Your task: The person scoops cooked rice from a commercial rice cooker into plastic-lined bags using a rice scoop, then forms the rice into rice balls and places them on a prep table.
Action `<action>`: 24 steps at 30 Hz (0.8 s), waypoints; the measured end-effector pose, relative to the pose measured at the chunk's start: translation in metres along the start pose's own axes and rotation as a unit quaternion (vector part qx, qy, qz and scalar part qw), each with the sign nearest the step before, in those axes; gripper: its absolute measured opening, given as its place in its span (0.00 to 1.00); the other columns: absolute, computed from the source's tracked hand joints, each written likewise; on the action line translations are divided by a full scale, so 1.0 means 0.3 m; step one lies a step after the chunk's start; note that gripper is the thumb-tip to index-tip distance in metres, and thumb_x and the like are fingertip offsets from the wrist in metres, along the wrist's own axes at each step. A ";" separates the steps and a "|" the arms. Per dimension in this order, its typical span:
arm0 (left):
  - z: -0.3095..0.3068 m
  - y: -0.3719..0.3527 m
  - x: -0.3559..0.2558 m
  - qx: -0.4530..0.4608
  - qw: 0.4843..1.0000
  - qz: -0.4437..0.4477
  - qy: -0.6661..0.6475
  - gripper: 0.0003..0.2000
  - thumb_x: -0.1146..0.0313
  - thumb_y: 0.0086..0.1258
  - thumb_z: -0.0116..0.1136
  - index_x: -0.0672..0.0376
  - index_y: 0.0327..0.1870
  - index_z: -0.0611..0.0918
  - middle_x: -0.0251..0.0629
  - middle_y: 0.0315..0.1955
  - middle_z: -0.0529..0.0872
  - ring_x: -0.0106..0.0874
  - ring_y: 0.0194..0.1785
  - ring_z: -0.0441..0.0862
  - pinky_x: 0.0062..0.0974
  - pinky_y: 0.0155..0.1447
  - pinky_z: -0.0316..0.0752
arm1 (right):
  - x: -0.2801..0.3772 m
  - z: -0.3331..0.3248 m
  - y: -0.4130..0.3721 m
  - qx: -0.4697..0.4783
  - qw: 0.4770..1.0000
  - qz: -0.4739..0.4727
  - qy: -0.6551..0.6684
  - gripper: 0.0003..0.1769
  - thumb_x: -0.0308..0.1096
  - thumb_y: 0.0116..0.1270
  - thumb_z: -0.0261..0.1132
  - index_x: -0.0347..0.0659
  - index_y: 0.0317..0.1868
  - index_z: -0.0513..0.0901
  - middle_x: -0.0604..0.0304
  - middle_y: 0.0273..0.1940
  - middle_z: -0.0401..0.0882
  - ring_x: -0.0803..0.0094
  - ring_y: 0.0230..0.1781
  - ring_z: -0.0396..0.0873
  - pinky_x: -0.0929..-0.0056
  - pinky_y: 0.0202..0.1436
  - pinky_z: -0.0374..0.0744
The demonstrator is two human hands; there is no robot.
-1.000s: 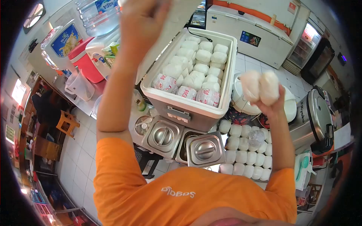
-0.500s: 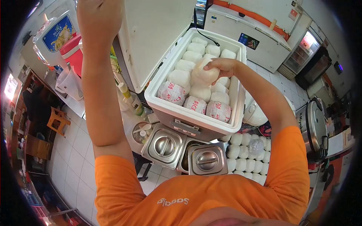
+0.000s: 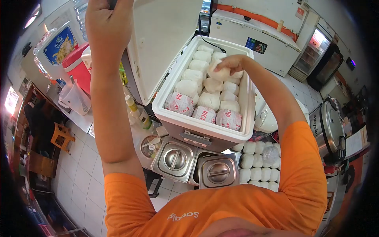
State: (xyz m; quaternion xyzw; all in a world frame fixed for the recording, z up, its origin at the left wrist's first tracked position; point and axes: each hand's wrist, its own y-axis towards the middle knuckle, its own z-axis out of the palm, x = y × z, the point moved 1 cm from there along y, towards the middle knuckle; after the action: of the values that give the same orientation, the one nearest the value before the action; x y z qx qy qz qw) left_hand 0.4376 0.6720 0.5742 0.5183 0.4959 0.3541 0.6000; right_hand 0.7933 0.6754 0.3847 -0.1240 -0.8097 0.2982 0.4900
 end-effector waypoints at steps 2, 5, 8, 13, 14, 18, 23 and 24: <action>-0.020 0.004 0.082 -0.014 0.999 0.014 -0.032 0.03 0.75 0.69 0.53 0.59 0.37 0.72 0.38 0.46 0.79 0.24 0.47 0.74 0.19 0.54 0.68 | 0.048 -0.006 -0.048 -0.134 0.988 -0.072 -0.015 0.37 0.49 0.50 0.72 0.43 0.59 0.72 0.57 0.51 0.78 0.68 0.42 0.80 0.71 0.39 0.79; 0.004 0.002 0.084 -0.028 0.998 0.025 -0.052 0.04 0.76 0.69 0.55 0.61 0.37 0.72 0.42 0.47 0.81 0.24 0.50 0.77 0.20 0.56 0.68 | 0.008 -0.028 0.026 -0.257 0.958 -0.072 -0.105 0.40 0.49 0.47 0.75 0.46 0.60 0.72 0.59 0.51 0.77 0.67 0.44 0.78 0.67 0.39 0.79; 0.028 -0.013 0.043 -0.022 0.999 0.015 -0.022 0.04 0.76 0.70 0.53 0.61 0.36 0.70 0.43 0.46 0.81 0.22 0.48 0.76 0.18 0.55 0.68 | -0.022 -0.012 0.056 -0.324 0.924 -0.066 -0.190 0.46 0.49 0.45 0.78 0.36 0.61 0.68 0.50 0.52 0.74 0.62 0.42 0.78 0.66 0.38 0.83; 0.044 -0.012 0.027 -0.029 0.999 0.030 -0.008 0.05 0.75 0.68 0.55 0.60 0.34 0.71 0.36 0.41 0.82 0.17 0.39 0.73 0.14 0.45 0.68 | -0.084 -0.028 0.115 -0.158 0.984 0.007 -0.082 0.37 0.51 0.58 0.68 0.33 0.60 0.69 0.49 0.50 0.75 0.62 0.41 0.78 0.67 0.36 0.82; 0.039 -0.011 0.031 -0.031 0.999 0.024 -0.007 0.05 0.75 0.68 0.55 0.60 0.35 0.71 0.36 0.41 0.82 0.17 0.39 0.74 0.14 0.46 0.68 | -0.099 -0.028 0.135 -0.158 0.984 0.002 -0.077 0.37 0.51 0.58 0.68 0.33 0.60 0.69 0.49 0.50 0.75 0.62 0.41 0.78 0.67 0.36 0.82; 0.050 -0.021 0.015 -0.025 1.000 0.007 -0.018 0.05 0.75 0.68 0.55 0.60 0.36 0.71 0.38 0.42 0.82 0.19 0.41 0.74 0.15 0.48 0.68 | -0.101 0.035 0.110 -0.173 0.969 -0.047 -0.172 0.26 0.49 0.66 0.59 0.42 0.57 0.74 0.50 0.48 0.77 0.60 0.42 0.78 0.63 0.39 0.80; 0.138 -0.057 -0.050 0.020 0.999 0.010 -0.040 0.05 0.77 0.68 0.55 0.60 0.37 0.71 0.38 0.44 0.80 0.20 0.44 0.74 0.17 0.49 0.68 | -0.047 0.136 -0.075 -0.493 0.755 -0.167 -0.398 0.22 0.50 0.66 0.56 0.46 0.54 0.78 0.51 0.45 0.81 0.55 0.45 0.79 0.59 0.48 0.77; 0.172 -0.081 -0.080 0.032 0.999 0.007 -0.035 0.06 0.77 0.68 0.56 0.60 0.37 0.71 0.37 0.45 0.80 0.21 0.45 0.74 0.18 0.49 0.68 | -0.048 0.137 -0.153 -0.486 0.755 -0.206 -0.389 0.22 0.49 0.66 0.57 0.47 0.54 0.77 0.52 0.44 0.81 0.55 0.44 0.79 0.59 0.47 0.77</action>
State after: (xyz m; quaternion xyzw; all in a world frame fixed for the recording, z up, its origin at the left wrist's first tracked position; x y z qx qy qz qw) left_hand 0.4788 0.6303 0.5546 0.5530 0.4822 0.3241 0.5972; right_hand 0.7688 0.6171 0.3881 -0.0486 -0.9725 -0.2208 0.0566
